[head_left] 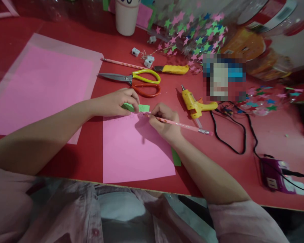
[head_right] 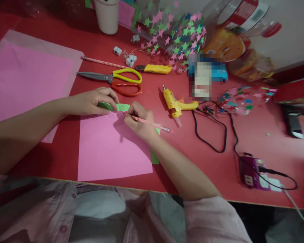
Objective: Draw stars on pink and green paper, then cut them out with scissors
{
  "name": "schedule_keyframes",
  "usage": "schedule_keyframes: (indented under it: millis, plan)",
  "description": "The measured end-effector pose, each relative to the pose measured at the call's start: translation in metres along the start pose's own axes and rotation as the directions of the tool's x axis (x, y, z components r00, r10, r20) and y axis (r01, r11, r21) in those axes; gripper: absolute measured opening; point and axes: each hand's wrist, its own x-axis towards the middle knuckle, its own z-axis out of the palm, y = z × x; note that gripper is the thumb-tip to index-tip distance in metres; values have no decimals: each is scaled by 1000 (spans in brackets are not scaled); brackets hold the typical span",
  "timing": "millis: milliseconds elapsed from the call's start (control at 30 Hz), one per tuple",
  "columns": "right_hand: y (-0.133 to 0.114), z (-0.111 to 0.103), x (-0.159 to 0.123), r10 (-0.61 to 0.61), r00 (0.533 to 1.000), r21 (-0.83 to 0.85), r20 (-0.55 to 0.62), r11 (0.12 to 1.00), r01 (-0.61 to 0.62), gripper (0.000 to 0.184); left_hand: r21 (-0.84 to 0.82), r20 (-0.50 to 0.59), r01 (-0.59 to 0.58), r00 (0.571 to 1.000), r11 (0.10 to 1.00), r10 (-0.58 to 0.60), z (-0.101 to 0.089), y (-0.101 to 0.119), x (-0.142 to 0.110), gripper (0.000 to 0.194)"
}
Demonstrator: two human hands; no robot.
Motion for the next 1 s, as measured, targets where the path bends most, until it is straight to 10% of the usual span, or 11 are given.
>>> schedule_keyframes:
  millis: [1000]
  plan:
    - [-5, -3, -1, -24, 991, 43, 130, 999, 18, 12, 15, 19, 8, 1000, 1000, -8, -1, 4, 0, 24]
